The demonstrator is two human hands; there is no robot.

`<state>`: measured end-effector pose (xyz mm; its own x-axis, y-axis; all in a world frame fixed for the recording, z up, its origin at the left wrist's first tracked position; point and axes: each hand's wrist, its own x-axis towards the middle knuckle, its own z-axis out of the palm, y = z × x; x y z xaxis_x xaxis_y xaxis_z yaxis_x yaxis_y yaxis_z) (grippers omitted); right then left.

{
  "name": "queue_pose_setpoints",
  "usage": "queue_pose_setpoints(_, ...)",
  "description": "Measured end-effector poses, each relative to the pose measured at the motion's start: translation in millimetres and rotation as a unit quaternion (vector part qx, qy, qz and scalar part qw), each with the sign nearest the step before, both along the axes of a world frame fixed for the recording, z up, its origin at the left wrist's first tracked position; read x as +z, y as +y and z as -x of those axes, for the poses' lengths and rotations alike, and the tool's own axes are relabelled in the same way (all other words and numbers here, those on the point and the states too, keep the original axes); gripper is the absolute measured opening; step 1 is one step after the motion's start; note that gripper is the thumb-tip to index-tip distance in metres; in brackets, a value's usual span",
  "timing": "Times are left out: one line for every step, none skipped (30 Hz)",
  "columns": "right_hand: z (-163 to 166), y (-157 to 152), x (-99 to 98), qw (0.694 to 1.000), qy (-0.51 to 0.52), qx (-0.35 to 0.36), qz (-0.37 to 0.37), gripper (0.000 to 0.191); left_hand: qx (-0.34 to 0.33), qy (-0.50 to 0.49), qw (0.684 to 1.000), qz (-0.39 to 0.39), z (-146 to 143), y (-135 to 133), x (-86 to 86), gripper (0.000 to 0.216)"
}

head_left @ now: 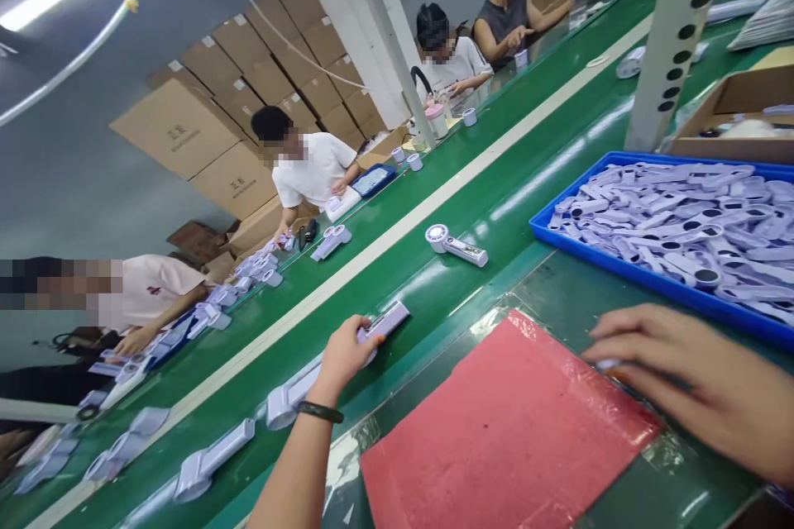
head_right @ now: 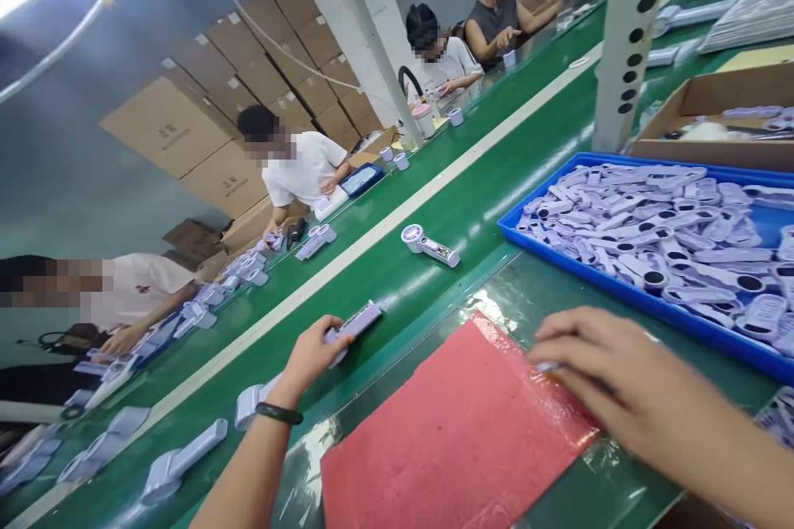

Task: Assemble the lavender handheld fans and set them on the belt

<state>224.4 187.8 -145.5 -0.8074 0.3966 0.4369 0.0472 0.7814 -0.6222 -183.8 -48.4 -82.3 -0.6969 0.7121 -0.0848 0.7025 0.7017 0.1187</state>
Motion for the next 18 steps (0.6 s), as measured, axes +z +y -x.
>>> queue_pose_setpoints(15, -16, 3.2, 0.999, -0.003, 0.033, 0.008, 0.032, -0.009, 0.005, 1.000, -0.006, -7, 0, -0.6, 0.030)
queue_pose_setpoints(27, -29, 4.8, 0.998, -0.006, 0.057, 0.013, 0.035, -0.016, 0.013, 1.000, -0.010, -15, 0, -0.2, 0.030)
queue_pose_setpoints(36, -38, 4.9, 0.997, -0.010, 0.076, 0.021, 0.038, -0.022, 0.021, 0.999, -0.013, -23, -2, 1.2, 0.029)
queue_pose_setpoints(42, -43, 3.4, 0.995, -0.015, 0.090, 0.029, 0.040, -0.031, 0.031, 0.999, -0.017, -31, -5, 3.3, 0.028)
queue_pose_setpoints(44, -44, 0.5, 0.993, -0.023, 0.105, 0.039, 0.040, -0.044, 0.039, 0.998, -0.026, -40, -9, 6.0, 0.026)
queue_pose_setpoints(43, -42, -3.5, 0.991, -0.033, 0.119, 0.051, 0.039, -0.059, 0.046, 0.996, -0.038, -49, -14, 8.9, 0.025)
queue_pose_setpoints(39, -38, -8.4, 0.988, -0.047, 0.133, 0.061, 0.038, -0.078, 0.049, 0.994, -0.053, -59, -19, 11.8, 0.025)
queue_pose_setpoints(33, -32, -13.8, 0.986, -0.059, 0.143, 0.067, 0.036, -0.100, 0.050, 0.991, -0.071, -69, -23, 14.4, 0.027)
queue_pose_setpoints(25, -26, -19.2, 0.984, -0.070, 0.148, 0.067, 0.035, -0.124, 0.048, 0.987, -0.090, -80, -28, 16.6, 0.028)
queue_pose_setpoints(17, -20, -24.2, 0.984, -0.077, 0.151, 0.061, 0.035, -0.149, 0.045, 0.982, -0.108, -91, -31, 18.4, 0.030)
queue_pose_setpoints(9, -15, -28.3, 0.983, -0.082, 0.156, 0.054, 0.035, -0.175, 0.040, 0.976, -0.121, -102, -33, 20.1, 0.031)
queue_pose_setpoints(1, -12, -31.2, 0.982, -0.084, 0.161, 0.048, 0.035, -0.203, 0.036, 0.970, -0.130, -113, -34, 21.6, 0.031)
queue_pose_setpoints(-5, -11, -32.6, 0.982, -0.083, 0.166, 0.046, 0.036, -0.230, 0.032, 0.963, -0.136, -123, -34, 23.1, 0.032)
queue_pose_setpoints(-10, -11, -32.7, 0.982, -0.079, 0.166, 0.049, 0.036, -0.255, 0.028, 0.956, -0.142, -133, -33, 24.7, 0.032)
queue_pose_setpoints(-13, -13, -31.6, 0.982, -0.073, 0.162, 0.055, 0.036, -0.277, 0.022, 0.950, -0.144, -142, -31, 26.3, 0.031)
queue_pose_setpoints(-14, -17, -29.9, 0.984, -0.070, 0.150, 0.059, 0.035, -0.297, 0.015, 0.944, -0.144, -151, -29, 27.6, 0.029)
queue_pose_setpoints(-14, -20, -28.1, 0.988, -0.071, 0.127, 0.058, 0.032, -0.313, 0.009, 0.939, -0.144, -159, -26, 28.3, 0.028)
queue_pose_setpoints(-13, -24, -26.4, 0.991, -0.075, 0.097, 0.049, 0.029, -0.327, 0.006, 0.934, -0.145, -165, -23, 28.2, 0.026)
